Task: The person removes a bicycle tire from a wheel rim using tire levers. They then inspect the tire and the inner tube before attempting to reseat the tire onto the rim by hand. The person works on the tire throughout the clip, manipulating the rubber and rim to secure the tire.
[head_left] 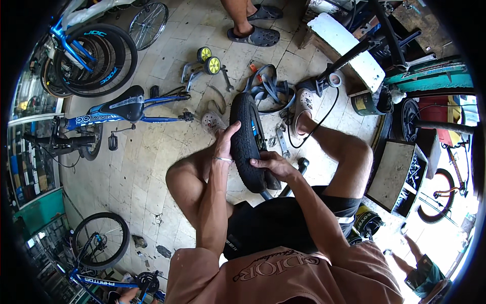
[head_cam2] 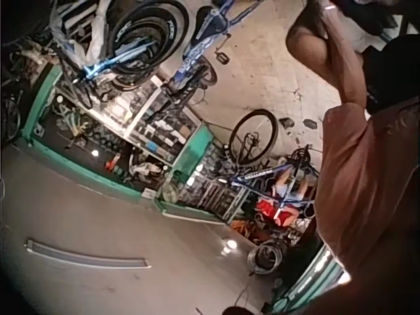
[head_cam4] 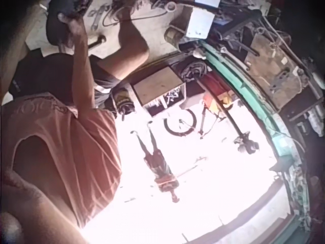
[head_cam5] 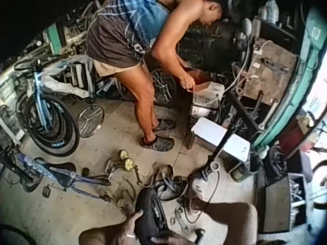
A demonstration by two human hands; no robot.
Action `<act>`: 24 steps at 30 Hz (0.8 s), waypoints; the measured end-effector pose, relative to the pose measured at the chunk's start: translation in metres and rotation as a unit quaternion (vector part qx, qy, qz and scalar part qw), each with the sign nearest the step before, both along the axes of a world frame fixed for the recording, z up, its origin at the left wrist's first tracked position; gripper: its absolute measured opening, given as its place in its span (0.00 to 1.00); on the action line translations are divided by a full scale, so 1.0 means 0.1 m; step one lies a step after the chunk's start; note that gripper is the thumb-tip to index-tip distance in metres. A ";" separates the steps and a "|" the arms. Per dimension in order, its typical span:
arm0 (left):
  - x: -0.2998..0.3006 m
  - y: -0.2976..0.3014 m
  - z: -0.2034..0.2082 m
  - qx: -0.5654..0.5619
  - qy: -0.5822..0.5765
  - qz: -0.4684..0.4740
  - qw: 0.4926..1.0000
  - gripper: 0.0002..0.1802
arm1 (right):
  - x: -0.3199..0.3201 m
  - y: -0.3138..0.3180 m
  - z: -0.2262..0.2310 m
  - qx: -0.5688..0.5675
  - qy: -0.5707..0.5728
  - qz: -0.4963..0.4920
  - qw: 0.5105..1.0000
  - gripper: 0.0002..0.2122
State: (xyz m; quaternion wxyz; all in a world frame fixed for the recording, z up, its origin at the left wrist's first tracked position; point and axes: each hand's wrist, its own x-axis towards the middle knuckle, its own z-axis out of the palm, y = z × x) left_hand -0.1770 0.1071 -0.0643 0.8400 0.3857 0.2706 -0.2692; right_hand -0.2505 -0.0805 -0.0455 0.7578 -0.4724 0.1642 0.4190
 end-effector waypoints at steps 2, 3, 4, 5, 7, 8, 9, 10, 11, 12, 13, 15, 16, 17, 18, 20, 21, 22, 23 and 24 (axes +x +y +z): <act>0.02 -0.09 0.07 -0.001 0.000 0.006 1.000 0.24 | 0.03 -0.01 0.01 0.104 0.075 -0.016 0.992 0.25; 0.03 -0.10 0.11 0.004 0.002 0.013 1.000 0.25 | 0.09 -0.03 0.00 0.119 0.073 0.012 0.990 0.25; 0.04 -0.09 0.14 0.009 0.004 0.020 1.000 0.25 | 0.15 -0.02 0.00 0.134 0.082 0.026 0.987 0.25; 0.08 0.01 0.01 0.042 -0.003 -0.024 0.999 0.30 | 0.23 -0.01 -0.02 0.105 0.066 0.041 0.991 0.24; 0.06 -0.04 0.02 0.219 -0.083 -0.023 0.972 0.33 | 0.33 0.03 -0.15 0.012 0.037 0.015 0.999 0.20; 0.06 -0.09 0.05 0.302 -0.125 -0.023 0.945 0.35 | 0.36 0.02 -0.26 0.011 0.047 -0.012 0.999 0.17; 0.01 -0.16 0.17 0.331 -0.166 -0.030 0.928 0.35 | 0.43 -0.05 -0.35 0.054 0.077 -0.034 0.995 0.15; -0.04 -0.03 0.03 0.317 -0.152 -0.027 0.936 0.34 | 0.49 -0.02 -0.36 0.069 0.074 -0.033 0.994 0.15; -0.12 0.16 -0.29 0.302 -0.138 -0.025 0.943 0.33 | 0.57 0.02 -0.36 0.082 0.069 -0.031 0.994 0.15; -0.17 0.02 -0.24 0.278 -0.148 -0.021 0.949 0.30 | 0.58 -0.01 -0.44 0.054 0.042 -0.034 0.997 0.15; -0.23 -0.06 -0.15 0.259 -0.157 -0.011 0.953 0.28 | 0.61 0.01 -0.42 0.029 0.013 -0.030 0.999 0.15; -0.30 -0.13 0.17 0.176 -0.133 -0.017 0.975 0.24 | 0.65 0.06 -0.22 0.074 0.075 -0.066 0.992 0.17; -0.29 -0.13 0.27 0.106 -0.101 -0.032 0.989 0.24 | 0.65 0.07 -0.09 0.094 0.104 -0.082 0.987 0.18; -0.30 -0.14 0.29 0.105 -0.095 -0.045 0.989 0.25 | 0.63 0.06 -0.11 0.130 0.111 -0.102 0.980 0.19; -0.30 -0.17 0.28 0.103 -0.089 -0.056 0.989 0.26 | 0.61 0.05 -0.09 0.136 0.102 -0.116 0.979 0.20; -0.22 -0.22 0.21 0.135 -0.094 -0.058 0.985 0.26 | 0.59 0.02 -0.04 0.146 0.086 -0.149 0.974 0.20; -0.18 -0.19 0.05 0.169 -0.100 -0.046 0.979 0.25 | 0.57 0.04 -0.02 0.002 0.007 -0.138 0.990 0.20; -0.15 -0.21 -0.02 0.200 -0.104 -0.038 0.974 0.23 | 0.53 0.05 0.00 -0.145 -0.069 -0.126 0.979 0.19; -0.10 -0.21 -0.08 0.185 -0.077 -0.025 0.979 0.25 | 0.49 0.07 0.01 -0.289 -0.142 -0.109 0.941 0.19; -0.07 -0.15 -0.11 0.175 -0.047 -0.004 0.983 0.27 | 0.44 0.14 0.19 -0.391 -0.250 -0.114 0.878 0.19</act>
